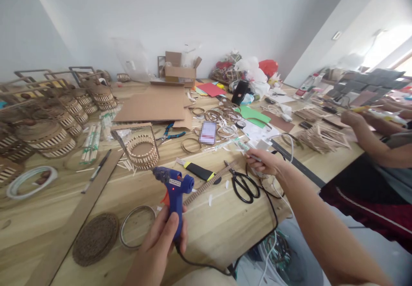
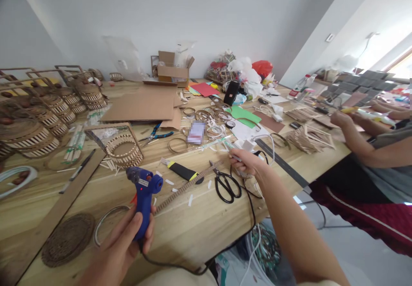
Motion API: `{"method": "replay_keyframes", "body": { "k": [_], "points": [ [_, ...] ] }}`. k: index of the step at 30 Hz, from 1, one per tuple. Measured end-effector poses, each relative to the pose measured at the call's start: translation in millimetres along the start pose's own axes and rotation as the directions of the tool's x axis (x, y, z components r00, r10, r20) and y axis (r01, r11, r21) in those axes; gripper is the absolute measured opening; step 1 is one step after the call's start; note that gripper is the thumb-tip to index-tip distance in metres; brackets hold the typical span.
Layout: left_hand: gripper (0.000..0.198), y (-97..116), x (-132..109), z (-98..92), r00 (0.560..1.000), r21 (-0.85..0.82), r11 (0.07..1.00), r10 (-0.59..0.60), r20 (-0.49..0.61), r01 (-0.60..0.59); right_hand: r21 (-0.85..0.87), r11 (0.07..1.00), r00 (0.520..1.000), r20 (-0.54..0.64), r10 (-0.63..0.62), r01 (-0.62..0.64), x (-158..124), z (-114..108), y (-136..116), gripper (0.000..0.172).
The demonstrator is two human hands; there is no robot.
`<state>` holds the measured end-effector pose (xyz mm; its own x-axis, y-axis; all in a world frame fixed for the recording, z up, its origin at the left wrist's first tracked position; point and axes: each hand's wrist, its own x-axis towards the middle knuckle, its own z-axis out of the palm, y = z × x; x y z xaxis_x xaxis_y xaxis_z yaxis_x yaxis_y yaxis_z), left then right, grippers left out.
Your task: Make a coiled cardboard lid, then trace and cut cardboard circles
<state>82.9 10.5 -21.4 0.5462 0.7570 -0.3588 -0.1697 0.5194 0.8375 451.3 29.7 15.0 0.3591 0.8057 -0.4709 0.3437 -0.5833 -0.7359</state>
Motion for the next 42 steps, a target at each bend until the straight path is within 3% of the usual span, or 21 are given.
{"method": "replay_keyframes", "body": {
  "k": [3,6,9,11,13,16,19,22,25,27,35,42],
  "points": [
    [0.062,0,2,2.6,0.999,-0.039,0.999,0.036,0.028,-0.035,0.302,0.945,0.985,0.08,-0.152,0.122,-32,17,0,0.041],
    [0.062,2,1,6.1,0.998,-0.026,0.999,0.048,0.034,-0.047,0.513,0.838,0.954,0.111,-0.278,0.185,-63,50,-2,0.051],
    [0.058,3,-1,7.7,0.997,0.058,0.996,0.062,0.039,-0.064,0.649,0.742,0.922,0.162,-0.352,0.169,-85,87,-10,0.053],
    [0.054,4,-3,8.2,0.997,0.127,0.989,0.068,0.041,-0.073,0.755,0.648,0.877,0.239,-0.417,0.102,-94,109,-19,0.046],
    [0.048,4,-5,8.7,0.997,0.146,0.987,0.058,0.041,-0.064,0.786,0.614,0.824,0.305,-0.478,0.065,-100,126,-31,0.037],
    [0.045,7,-6,9.7,0.999,0.092,0.995,0.038,0.024,-0.04,0.751,0.628,0.767,0.274,-0.58,0.206,-106,142,-50,0.029],
    [0.042,10,-8,9.8,0.999,0.072,0.997,0.029,-0.017,-0.028,0.607,0.581,0.717,0.028,-0.697,0.542,-110,149,-63,0.018],
    [0.038,13,-10,9.6,0.998,0.09,0.995,0.052,-0.043,-0.048,0.25,0.547,0.599,-0.248,-0.762,0.799,-112,151,-65,0.005],
    [0.038,15,-12,10.4,0.997,0.123,0.99,0.069,-0.036,-0.065,-0.071,0.51,0.455,-0.361,-0.814,0.857,-111,152,-60,0.006],
    [0.041,15,-13,11.0,0.998,0.134,0.99,0.057,-0.026,-0.053,-0.174,0.487,0.405,-0.36,-0.841,0.856,-109,153,-55,0.008],
    [0.039,17,-19,11.0,0.997,0.214,0.974,0.082,-0.011,-0.078,-0.156,0.484,0.407,-0.359,-0.84,0.861,-113,156,-46,0.014],
    [0.042,17,-24,12.6,0.995,0.253,0.963,0.101,-0.003,-0.097,-0.133,0.414,0.344,-0.367,-0.864,0.9,-117,160,-46,0.022]
  ]
}}
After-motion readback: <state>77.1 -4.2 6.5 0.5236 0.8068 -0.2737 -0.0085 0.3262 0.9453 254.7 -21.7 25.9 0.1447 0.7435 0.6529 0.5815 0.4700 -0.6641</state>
